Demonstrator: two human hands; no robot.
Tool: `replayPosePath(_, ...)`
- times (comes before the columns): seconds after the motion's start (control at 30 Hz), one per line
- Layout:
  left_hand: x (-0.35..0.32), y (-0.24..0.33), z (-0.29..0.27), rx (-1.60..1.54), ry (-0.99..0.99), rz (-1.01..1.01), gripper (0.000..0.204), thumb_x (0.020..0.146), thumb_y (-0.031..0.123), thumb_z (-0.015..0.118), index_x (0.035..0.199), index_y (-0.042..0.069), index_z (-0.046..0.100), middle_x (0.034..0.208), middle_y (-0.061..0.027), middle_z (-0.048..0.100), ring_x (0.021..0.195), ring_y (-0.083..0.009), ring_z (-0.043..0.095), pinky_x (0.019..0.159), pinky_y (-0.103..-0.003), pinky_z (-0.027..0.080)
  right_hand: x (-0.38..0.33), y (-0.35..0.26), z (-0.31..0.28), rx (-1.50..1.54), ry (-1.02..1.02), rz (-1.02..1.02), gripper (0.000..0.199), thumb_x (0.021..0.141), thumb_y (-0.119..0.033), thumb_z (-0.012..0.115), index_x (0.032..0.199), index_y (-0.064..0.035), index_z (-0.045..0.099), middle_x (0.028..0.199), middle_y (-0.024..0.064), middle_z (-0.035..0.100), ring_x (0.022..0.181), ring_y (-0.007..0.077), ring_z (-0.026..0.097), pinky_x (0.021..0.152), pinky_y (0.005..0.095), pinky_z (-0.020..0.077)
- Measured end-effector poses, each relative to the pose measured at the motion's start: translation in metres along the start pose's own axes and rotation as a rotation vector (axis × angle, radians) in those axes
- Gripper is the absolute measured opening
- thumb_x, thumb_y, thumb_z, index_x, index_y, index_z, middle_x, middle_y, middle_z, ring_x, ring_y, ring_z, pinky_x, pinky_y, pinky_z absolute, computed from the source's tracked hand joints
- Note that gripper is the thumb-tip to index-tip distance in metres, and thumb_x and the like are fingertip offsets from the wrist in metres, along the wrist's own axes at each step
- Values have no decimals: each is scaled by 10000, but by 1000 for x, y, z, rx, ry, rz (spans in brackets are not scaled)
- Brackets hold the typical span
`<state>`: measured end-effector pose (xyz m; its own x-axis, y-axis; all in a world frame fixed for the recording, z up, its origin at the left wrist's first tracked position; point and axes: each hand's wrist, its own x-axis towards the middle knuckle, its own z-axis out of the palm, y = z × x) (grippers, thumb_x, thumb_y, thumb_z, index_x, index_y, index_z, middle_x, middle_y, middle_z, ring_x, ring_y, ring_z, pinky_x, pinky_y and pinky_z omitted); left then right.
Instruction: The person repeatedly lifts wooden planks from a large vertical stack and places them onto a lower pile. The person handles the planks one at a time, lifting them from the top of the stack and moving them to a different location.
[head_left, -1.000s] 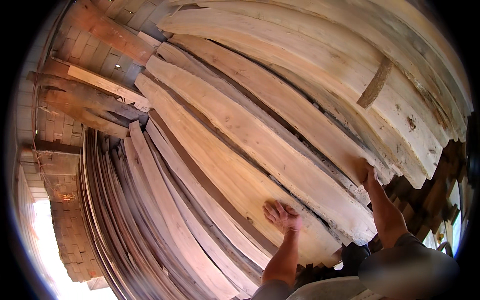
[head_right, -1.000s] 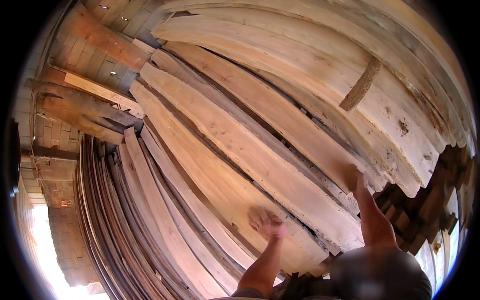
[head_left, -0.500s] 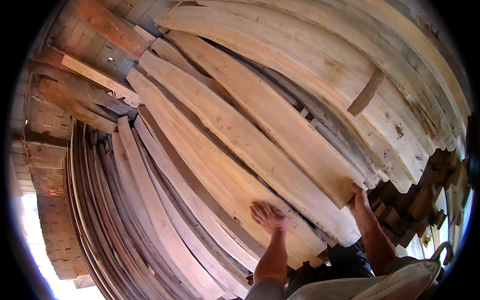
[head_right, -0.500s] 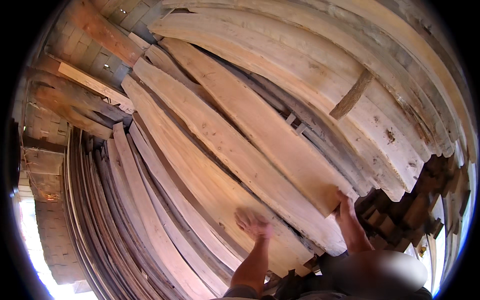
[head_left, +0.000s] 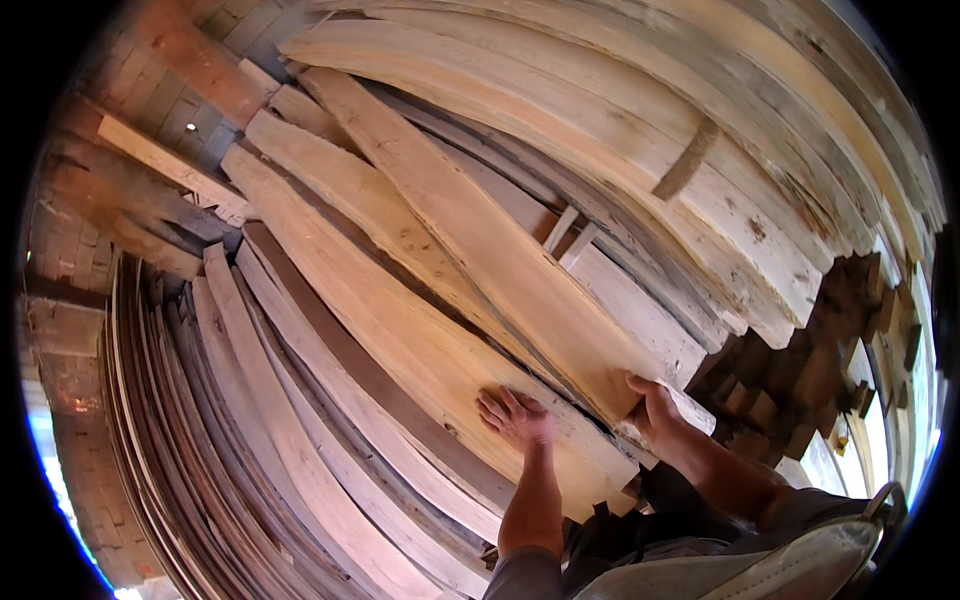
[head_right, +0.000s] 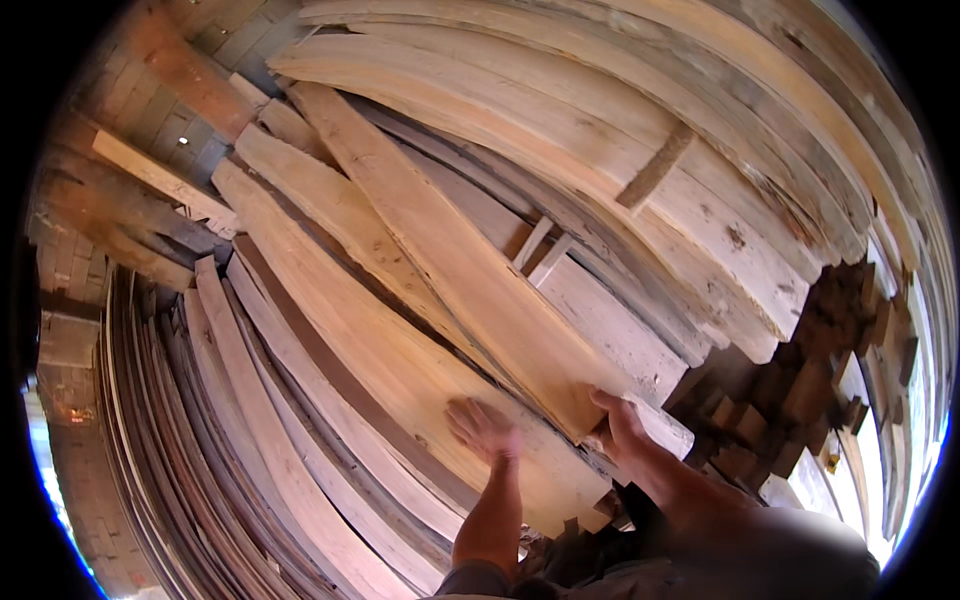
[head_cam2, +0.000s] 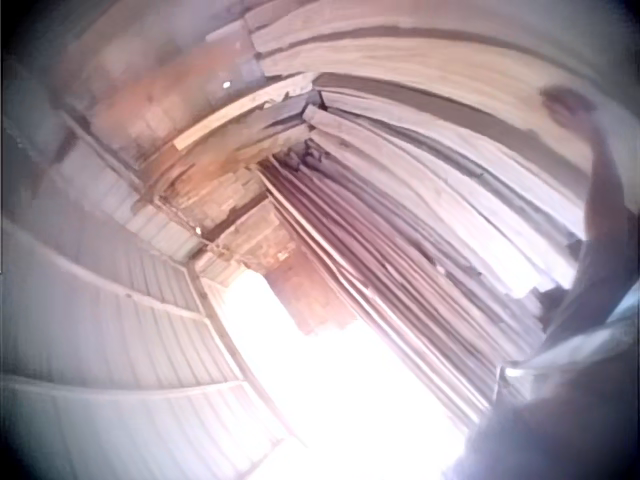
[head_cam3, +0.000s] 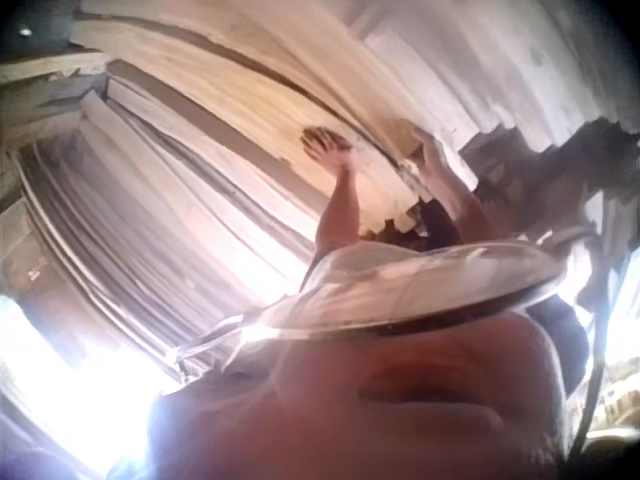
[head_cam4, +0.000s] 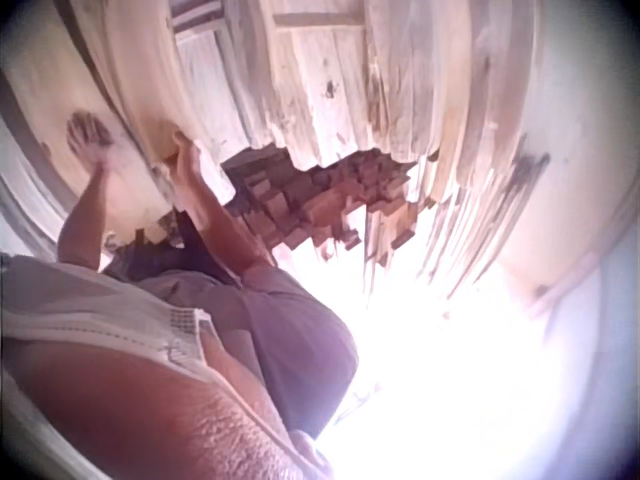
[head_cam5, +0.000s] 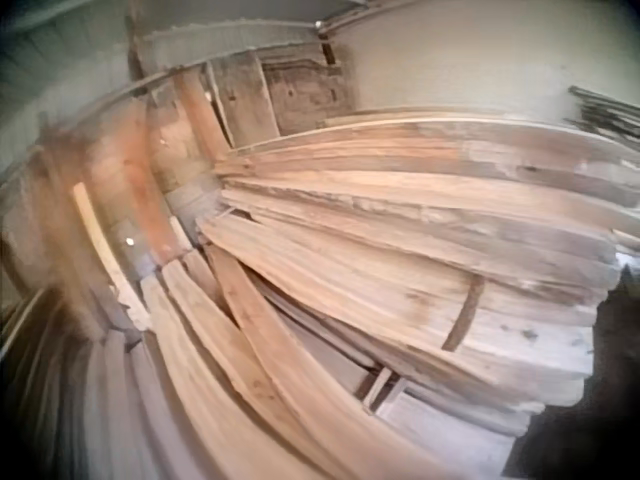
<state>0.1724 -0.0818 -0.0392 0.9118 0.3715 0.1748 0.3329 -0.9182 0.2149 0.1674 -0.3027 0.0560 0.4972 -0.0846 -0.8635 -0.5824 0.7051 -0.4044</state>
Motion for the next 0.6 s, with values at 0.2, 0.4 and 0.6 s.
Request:
replayPosePath(0.2, -2, -3, 6, -31, 27, -18, 467, 925, 260, 491, 1304, -10, 537, 1480, -293, 345, 1389, -478, 292, 1117, -603, 259, -12, -9, 8, -3, -59, -9, 383, 944, -209, 611, 1247, 16, 543, 1213, 137, 603, 1133, 274, 601, 859, 463, 555)
replayPosePath(0.4, 1, 0, -9, -18, 82, 27, 429, 937, 248, 508, 1260, -30, 556, 1447, -309, 388, 1361, -469, 350, 1088, -586, 323, -3, 2, -6, 26, -135, -42, 482, 860, -266, 710, 1250, -35, 548, 1220, 110, 608, 1132, 290, 608, 983, 488, 491)
replayPosePath(0.6, 2, -6, -13, -119, 145, 9, 362, 920, 239, 523, 1194, 8, 572, 1403, -316, 425, 1337, -493, 369, 1077, -604, 329, -4, 13, -4, 6, -153, -65, 495, 866, -349, 684, 1264, -88, 549, 1263, 79, 593, 1161, 264, 592, 964, 447, 492)
